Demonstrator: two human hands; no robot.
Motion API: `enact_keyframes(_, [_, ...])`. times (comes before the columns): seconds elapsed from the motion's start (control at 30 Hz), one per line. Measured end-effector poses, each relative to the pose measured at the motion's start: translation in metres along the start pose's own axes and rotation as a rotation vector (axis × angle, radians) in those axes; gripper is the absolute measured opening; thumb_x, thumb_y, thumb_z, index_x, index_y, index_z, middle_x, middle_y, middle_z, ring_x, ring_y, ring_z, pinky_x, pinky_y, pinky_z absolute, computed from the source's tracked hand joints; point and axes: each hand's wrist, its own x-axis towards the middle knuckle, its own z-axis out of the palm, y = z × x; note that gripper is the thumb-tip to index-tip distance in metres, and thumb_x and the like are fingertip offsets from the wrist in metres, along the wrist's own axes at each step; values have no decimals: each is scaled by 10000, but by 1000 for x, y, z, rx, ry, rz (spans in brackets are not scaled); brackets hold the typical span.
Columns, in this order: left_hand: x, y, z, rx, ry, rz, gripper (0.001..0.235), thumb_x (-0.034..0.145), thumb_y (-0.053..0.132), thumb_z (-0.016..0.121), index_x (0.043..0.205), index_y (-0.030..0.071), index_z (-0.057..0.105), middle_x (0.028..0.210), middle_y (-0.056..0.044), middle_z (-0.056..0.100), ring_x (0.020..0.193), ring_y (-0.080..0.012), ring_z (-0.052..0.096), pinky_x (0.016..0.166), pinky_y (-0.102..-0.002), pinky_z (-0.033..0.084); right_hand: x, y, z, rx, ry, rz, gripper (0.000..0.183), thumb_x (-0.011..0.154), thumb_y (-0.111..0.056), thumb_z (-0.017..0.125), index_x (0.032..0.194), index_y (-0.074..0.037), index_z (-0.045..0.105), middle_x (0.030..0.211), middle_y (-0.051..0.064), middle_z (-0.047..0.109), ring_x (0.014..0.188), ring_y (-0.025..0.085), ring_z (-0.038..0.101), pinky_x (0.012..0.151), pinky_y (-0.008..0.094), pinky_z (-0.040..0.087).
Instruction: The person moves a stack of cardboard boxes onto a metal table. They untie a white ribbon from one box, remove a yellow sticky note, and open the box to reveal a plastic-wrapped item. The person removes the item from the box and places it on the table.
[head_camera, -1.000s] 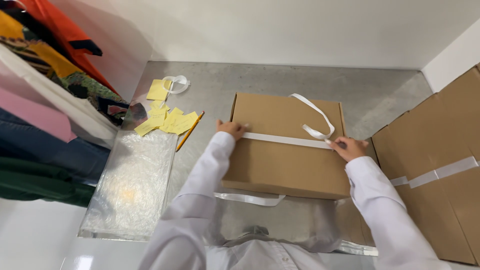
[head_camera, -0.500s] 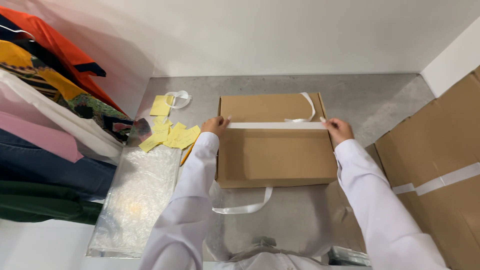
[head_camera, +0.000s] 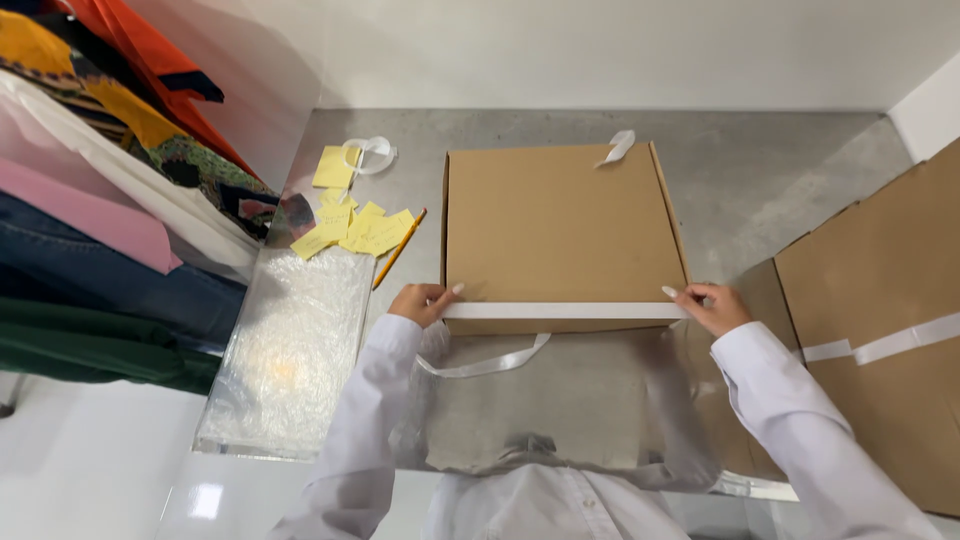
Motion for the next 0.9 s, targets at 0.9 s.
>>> enact_keyframes(0.9, [-32, -64, 229, -274, 251, -350, 330, 960, 578, 623, 966, 257, 700, 959, -47, 689, 1029, -307, 682, 961, -430, 539, -46, 26, 182, 936, -15, 783, 402, 839, -208, 841, 1040, -50, 530, 761, 5, 504, 541, 97, 558, 563, 238, 580])
